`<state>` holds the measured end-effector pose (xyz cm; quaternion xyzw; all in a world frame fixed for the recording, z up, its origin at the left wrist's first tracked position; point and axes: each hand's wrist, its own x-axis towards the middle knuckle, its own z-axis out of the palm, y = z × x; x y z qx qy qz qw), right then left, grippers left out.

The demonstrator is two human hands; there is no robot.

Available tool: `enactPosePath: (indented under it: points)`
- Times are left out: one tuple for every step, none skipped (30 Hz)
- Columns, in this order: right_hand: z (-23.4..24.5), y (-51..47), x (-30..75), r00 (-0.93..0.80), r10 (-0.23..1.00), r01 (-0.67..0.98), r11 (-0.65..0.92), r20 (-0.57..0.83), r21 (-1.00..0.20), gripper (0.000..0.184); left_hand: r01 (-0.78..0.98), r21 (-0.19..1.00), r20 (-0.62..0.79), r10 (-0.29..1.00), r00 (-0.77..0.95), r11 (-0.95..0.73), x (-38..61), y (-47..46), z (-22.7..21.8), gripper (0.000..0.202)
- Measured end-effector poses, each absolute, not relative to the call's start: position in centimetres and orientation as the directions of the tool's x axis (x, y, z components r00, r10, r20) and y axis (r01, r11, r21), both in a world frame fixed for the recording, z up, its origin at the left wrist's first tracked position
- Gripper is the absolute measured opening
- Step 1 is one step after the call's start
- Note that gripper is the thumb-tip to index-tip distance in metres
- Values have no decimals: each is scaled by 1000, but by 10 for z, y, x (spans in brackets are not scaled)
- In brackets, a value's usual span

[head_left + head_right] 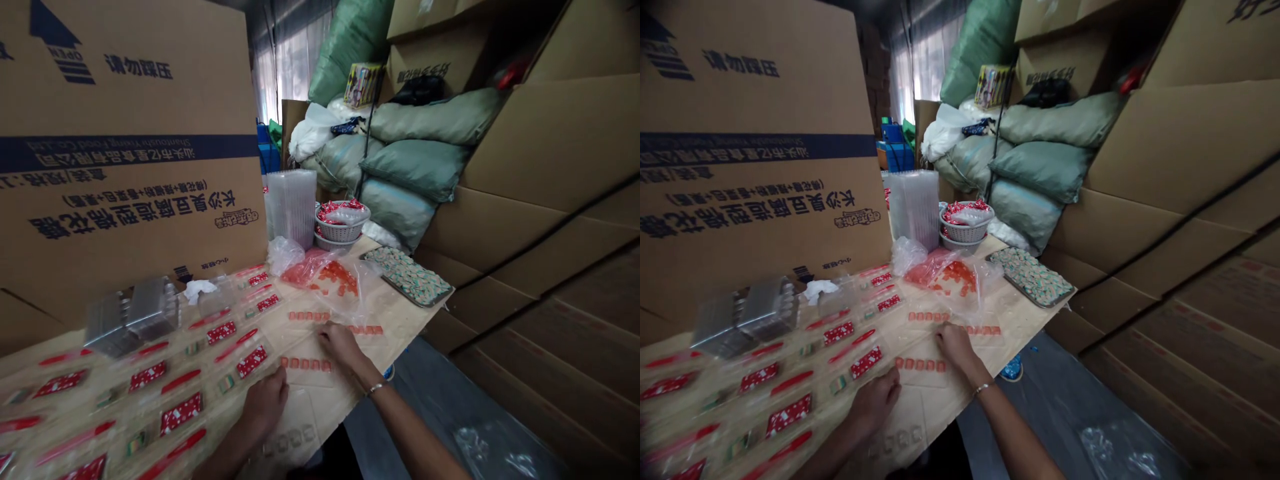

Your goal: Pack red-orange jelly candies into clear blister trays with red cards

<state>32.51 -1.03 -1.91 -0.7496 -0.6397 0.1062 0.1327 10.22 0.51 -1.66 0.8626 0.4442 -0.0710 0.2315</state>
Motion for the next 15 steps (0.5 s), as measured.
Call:
enactPosePath:
  points:
    - [-19,-1,325,139,990,941,-135,-11,-309,22,799,326,-330,731,597,-506,102,5,-18,19]
    - [-20,7,323,115,993,951,-119,-33,-284,23,798,316,-329,730,599,-513,101,5,-19,19]
    - [-20,14,321,88,995,960,-98,-52,-262,24,797,309,-328,729,601,-519,100,5,-21,19]
    - [-19,20,317,58,996,967,-73,-69,-242,25,797,305,-325,729,602,-522,100,5,-22,19]
    - [-19,24,314,26,996,973,-45,-83,-226,25,798,302,-322,732,601,-522,100,5,-24,19]
    - [-18,27,311,-1,995,977,-19,-95,-212,25,800,300,-318,736,597,-519,99,4,-25,20]
    - [-16,30,309,-23,994,980,1,-107,-200,24,803,298,-315,741,593,-516,99,4,-26,20]
    - [-13,32,308,-38,992,982,15,-118,-189,22,805,296,-312,745,590,-514,99,3,-27,20]
    - [-10,35,310,-47,991,983,24,-127,-180,19,808,294,-310,748,586,-511,99,3,-28,21]
    - [-6,37,314,-50,990,984,26,-132,-173,15,811,291,-312,751,582,-508,98,3,-30,21]
    - [-1,39,321,-44,991,985,22,-129,-169,13,813,291,-315,752,579,-504,98,3,-31,21]
    - [5,41,329,-24,993,986,5,-113,-166,11,815,293,-317,754,576,-500,98,3,-33,22]
    - [11,43,338,12,996,986,-25,-84,-164,12,815,298,-317,754,576,-497,98,4,-34,23]
    - [18,44,347,60,997,984,-66,-42,-164,16,815,301,-317,754,576,-495,99,4,-35,23]
    - [26,44,357,114,993,979,-111,7,-168,21,814,304,-317,753,577,-496,100,5,-36,24]
